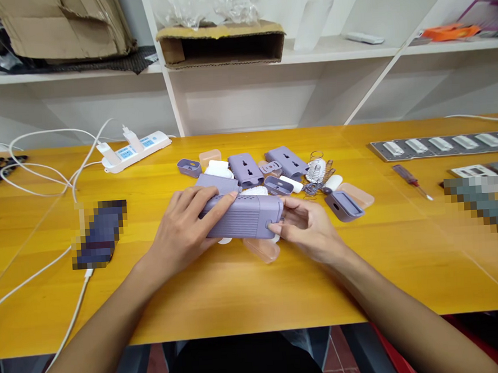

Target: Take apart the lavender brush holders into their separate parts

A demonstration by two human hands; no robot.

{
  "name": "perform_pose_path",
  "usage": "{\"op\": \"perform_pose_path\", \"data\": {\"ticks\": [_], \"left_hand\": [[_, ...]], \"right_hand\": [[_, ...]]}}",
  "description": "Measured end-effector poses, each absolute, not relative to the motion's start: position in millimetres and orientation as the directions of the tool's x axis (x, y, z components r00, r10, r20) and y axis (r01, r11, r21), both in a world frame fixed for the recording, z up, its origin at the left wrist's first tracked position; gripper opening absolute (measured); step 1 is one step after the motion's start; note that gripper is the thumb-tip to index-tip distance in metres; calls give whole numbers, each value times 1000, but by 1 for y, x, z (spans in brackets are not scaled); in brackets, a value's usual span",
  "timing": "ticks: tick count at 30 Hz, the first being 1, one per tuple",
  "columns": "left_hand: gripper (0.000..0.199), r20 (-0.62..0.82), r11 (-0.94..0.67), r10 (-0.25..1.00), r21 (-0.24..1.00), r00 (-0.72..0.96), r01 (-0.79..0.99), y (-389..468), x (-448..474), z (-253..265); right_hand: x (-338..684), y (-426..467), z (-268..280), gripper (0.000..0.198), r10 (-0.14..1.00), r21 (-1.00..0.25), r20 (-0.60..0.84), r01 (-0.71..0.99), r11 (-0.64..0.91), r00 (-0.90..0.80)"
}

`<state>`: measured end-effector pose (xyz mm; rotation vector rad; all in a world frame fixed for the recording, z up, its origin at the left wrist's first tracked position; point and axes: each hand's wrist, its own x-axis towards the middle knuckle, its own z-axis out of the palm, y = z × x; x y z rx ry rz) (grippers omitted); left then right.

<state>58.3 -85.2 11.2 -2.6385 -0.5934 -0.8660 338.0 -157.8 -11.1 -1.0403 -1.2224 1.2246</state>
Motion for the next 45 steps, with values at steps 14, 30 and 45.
{"op": "perform_pose_path", "data": {"ticks": [14,30,45], "left_hand": [[62,587,-894,275,-136,762,427,-91,59,10],[67,581,-907,320,-41,748,420,-89,57,17],[62,570,-883,356,-53,740,465,-84,55,18]], "right_hand": [[337,-160,-19,32,990,-990,139,6,139,-19],[341,-162,-20,32,981,-981,193,-34,193,11],[337,-163,-7,26,990,-985,144,-96,144,12]]}}
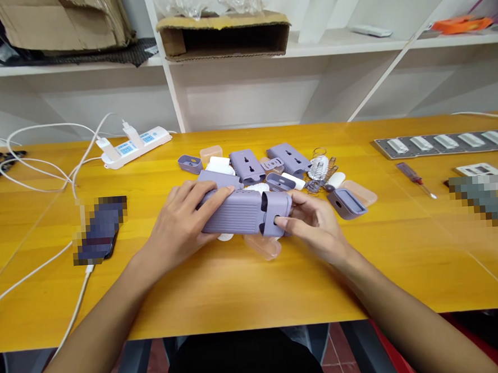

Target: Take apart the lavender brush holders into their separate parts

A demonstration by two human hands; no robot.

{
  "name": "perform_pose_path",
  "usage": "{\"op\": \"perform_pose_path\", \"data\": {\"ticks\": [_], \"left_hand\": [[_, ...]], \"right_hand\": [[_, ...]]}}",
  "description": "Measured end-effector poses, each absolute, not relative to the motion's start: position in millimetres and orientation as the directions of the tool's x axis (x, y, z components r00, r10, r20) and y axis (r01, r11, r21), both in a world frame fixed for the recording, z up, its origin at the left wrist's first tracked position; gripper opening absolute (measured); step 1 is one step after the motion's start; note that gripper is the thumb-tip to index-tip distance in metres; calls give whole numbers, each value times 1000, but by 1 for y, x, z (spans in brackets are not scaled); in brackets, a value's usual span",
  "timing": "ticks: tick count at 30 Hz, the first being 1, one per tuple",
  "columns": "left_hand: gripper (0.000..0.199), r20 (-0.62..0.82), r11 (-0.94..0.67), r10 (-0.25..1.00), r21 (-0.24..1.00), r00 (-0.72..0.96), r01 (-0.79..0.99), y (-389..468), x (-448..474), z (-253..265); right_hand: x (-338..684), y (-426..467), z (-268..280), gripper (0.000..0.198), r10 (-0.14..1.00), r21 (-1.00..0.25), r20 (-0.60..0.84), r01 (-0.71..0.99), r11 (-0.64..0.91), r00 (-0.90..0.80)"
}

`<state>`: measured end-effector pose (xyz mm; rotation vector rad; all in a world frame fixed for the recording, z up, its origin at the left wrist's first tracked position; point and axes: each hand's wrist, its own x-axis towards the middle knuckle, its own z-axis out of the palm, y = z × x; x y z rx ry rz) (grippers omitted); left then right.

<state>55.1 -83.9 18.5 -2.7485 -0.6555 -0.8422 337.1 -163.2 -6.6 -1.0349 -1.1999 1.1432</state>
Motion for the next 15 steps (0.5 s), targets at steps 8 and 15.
{"op": "perform_pose_path", "data": {"ticks": [8,15], "left_hand": [[64,553,-894,377,8,743,448,-83,55,18],[71,557,-892,417,101,718,440,-85,55,17]], "right_hand": [[345,-163,-15,17,989,-978,147,-155,143,-17],[343,-162,-13,18,990,-967,129,-227,115,-51]]}}
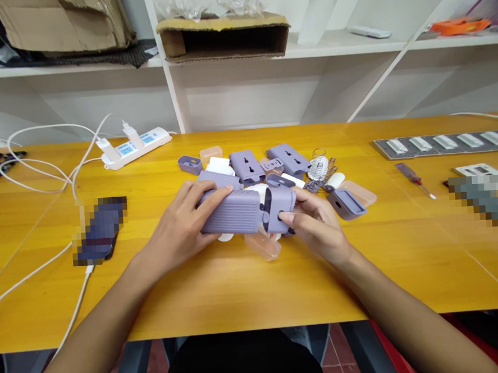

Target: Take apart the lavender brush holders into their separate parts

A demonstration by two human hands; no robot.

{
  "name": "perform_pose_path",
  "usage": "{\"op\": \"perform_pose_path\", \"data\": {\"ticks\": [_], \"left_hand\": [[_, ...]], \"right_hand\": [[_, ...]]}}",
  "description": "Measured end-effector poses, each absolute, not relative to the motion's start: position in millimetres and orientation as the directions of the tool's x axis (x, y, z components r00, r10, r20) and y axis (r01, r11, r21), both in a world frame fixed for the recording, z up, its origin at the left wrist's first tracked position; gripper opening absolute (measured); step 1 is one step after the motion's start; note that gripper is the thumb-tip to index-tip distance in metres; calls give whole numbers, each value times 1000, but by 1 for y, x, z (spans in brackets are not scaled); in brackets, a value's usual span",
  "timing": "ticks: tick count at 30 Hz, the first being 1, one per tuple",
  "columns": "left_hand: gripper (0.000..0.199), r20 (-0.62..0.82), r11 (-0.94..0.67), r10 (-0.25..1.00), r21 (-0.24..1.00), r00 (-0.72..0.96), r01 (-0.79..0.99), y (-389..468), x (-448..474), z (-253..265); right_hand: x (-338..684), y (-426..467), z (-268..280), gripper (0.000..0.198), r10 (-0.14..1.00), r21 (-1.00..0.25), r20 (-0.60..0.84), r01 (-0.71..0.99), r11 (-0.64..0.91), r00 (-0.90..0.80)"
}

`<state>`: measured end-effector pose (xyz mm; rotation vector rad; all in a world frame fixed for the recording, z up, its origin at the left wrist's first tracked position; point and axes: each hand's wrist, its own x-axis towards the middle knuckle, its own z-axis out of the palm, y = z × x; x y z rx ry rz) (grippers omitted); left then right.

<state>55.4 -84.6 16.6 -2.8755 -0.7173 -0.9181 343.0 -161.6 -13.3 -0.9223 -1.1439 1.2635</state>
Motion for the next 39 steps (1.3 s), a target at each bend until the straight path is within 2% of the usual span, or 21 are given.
{"op": "perform_pose_path", "data": {"ticks": [6,16,19,22,24,26,29,32,34,39], "left_hand": [[81,567,-882,457,192,685,430,-87,55,12],[83,546,-823,568,378,616,423,-93,62,12],[84,530,-770,636,476,560,425,-100,66,13],[84,442,-648,755,612,484,453,-109,71,17],[81,315,-512,839,734,443,446,-114,75,23],[76,160,-345,884,858,439,381,-117,77,29],[63,-15,-108,860,972,511,209,-117,77,34],[51,-94,71,797,996,596,62,-117,77,29],[51,-116,154,760,988,640,-5,-118,79,24],[53,-137,283,682,955,718,-87,-123,85,13]], "right_hand": [[339,-163,-11,44,987,-961,156,-233,147,-24],[336,-162,-10,34,989,-962,137,-232,145,54],[337,-165,-9,42,985,-960,173,-224,169,0],[338,-168,-9,68,962,-952,259,-189,240,-81],[339,-170,-9,85,950,-949,277,-198,246,-148],[338,-171,-10,91,948,-952,265,-207,227,-175],[336,-170,-14,90,956,-954,259,-194,230,-140],[334,-168,-18,80,957,-954,262,-184,237,-125],[333,-167,-19,75,958,-955,263,-176,240,-119],[331,-168,-15,80,965,-966,228,-156,208,-126]]}}
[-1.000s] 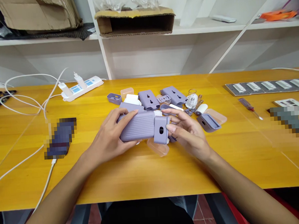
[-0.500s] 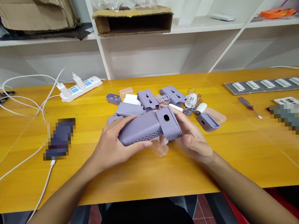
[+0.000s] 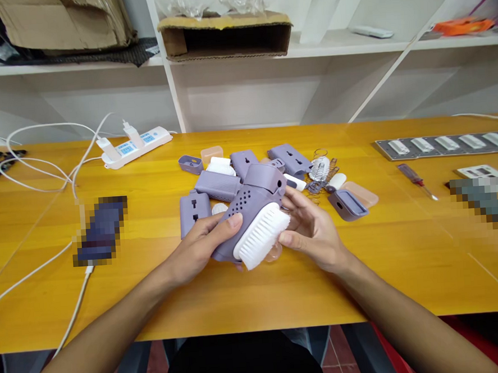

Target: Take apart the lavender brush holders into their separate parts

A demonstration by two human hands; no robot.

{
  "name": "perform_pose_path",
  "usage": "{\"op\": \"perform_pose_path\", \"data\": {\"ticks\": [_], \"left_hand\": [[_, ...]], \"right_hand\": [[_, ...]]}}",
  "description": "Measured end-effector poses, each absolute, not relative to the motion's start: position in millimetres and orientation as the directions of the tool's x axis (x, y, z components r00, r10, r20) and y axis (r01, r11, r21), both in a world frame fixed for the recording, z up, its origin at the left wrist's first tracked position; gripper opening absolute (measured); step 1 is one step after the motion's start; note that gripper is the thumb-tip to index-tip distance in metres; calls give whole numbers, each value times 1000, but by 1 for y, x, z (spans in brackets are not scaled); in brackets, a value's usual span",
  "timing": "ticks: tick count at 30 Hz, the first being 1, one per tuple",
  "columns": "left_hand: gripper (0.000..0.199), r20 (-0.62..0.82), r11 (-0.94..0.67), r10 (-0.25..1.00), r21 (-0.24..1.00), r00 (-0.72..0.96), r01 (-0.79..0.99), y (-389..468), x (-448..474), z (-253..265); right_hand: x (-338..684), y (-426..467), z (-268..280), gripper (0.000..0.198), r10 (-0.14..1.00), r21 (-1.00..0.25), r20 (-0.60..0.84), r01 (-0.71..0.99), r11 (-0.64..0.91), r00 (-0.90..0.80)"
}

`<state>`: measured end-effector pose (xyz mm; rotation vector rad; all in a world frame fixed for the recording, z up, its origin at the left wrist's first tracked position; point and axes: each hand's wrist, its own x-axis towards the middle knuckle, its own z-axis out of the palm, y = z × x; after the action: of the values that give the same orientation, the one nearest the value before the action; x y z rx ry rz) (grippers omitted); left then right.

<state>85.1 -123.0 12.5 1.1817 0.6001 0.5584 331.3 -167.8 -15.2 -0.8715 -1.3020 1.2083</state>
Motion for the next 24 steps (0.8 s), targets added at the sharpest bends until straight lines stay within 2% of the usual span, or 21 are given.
{"op": "perform_pose_path", "data": {"ticks": [7,10,14,24], "left_hand": [[57,-164,371,666,919,728,-133,-123,89,6],[62,-226,416,653,904,723,-94,-123,89,5],[63,-281,458,644,886,712,-65,-124,90,5],[53,-191,460,632,873,751,-165,-116,84,7]], "right_hand": [[336,-167,-15,70,979,-960,188,-225,166,-83],[338,-166,-11,66,989,-950,147,-282,136,-20],[339,-164,-5,53,985,-946,169,-273,172,35],[342,-163,-7,46,981,-947,155,-265,181,117]]}}
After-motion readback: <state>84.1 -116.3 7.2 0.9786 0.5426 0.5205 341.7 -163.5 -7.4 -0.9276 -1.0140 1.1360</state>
